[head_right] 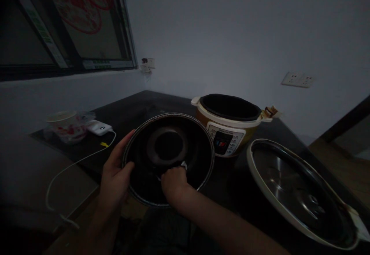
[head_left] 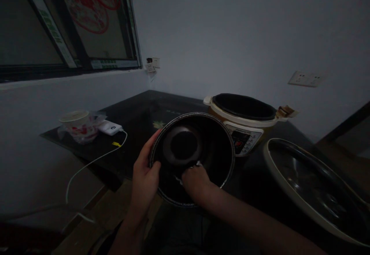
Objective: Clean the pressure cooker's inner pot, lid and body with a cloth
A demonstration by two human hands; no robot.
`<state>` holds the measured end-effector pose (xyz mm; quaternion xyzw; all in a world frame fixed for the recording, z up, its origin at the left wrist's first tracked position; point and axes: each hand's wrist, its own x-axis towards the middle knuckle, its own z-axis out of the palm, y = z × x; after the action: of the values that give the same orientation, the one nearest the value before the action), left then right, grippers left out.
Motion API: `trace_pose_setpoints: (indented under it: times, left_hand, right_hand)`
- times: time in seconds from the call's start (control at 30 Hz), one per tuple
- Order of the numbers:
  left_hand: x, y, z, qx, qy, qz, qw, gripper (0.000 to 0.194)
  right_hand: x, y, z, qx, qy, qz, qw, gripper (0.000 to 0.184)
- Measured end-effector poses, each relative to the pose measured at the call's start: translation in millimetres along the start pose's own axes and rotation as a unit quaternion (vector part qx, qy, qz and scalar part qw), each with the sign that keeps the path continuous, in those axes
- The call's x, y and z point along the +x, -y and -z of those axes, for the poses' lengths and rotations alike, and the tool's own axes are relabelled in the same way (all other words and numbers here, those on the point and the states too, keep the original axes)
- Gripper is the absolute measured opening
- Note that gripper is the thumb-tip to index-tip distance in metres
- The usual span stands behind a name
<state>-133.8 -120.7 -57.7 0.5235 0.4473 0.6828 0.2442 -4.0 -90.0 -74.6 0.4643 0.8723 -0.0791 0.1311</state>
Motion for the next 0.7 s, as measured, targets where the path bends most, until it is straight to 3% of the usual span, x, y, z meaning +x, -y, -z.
trace_pose_setpoints:
  times: [0.17,0.33,0.6,0.7]
  left_hand:
    - [-1.7,-8.1,-6.3,0.027,0.014,-0.019,0.999,0.073]
    - [-0.6,-9.5,-7.7,0.052,0.025,-0.032,0.998,0.074]
    - [2.7,0.7,1.5,0.061,-0.001,-0.008,0.998,0.073]
    - [2.6,4.6,3.0,0.043,0.004,0.008,0.999,0.072]
  right_hand:
    - [12.3,23.9,26.6,0.022,0.010,0.019,1.000,0.024]
    - [27.5,21.1,44.8,0.073,-0.052,0.050,0.995,0.029]
    - [15.2,-2.3,21.2,0.132,-0.037,0.065,0.988,0.035]
    - [3.7,-16.1,12.7,0.088,-0.016,0.020,0.996,0.052]
